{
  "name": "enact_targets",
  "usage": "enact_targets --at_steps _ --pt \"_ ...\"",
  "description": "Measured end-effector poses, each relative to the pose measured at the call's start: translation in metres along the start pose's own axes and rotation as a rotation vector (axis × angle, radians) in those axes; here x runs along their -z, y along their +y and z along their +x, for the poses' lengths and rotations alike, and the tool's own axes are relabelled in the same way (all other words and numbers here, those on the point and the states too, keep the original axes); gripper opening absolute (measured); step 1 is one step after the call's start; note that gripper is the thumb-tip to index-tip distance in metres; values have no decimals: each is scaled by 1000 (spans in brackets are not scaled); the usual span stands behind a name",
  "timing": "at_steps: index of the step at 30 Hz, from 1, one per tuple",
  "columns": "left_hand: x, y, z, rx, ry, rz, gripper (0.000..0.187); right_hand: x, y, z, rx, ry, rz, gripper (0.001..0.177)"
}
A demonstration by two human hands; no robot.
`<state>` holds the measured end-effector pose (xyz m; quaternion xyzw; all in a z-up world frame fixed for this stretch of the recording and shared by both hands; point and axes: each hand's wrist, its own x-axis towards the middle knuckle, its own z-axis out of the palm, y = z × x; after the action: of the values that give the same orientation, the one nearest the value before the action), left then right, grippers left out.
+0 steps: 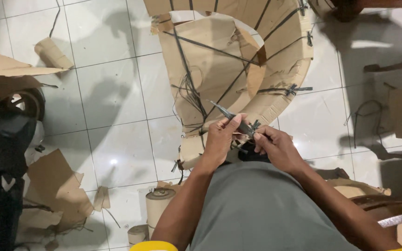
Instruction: Wrapping a wooden furniture part with cardboard and securing it with plastic ties
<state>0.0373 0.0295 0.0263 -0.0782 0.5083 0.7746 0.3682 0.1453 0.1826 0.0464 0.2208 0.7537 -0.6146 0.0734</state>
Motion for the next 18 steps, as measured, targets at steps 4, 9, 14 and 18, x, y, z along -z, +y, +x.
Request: enact_targets --at_steps 4,9,14,18 --pt "13 -21 -2 47 -77 81 25 -8 1 2 -56 67 38 23" --pt "22 -30 -1 2 -74 249 14 -10 2 5 -101 95 -25 21" --pt "16 -12 -5 -14 -95 349 16 -12 -1 3 -113 105 78 24" --pt "14 -13 -4 -13 -81 403 12 -10 -8 2 -100 108 29 26"
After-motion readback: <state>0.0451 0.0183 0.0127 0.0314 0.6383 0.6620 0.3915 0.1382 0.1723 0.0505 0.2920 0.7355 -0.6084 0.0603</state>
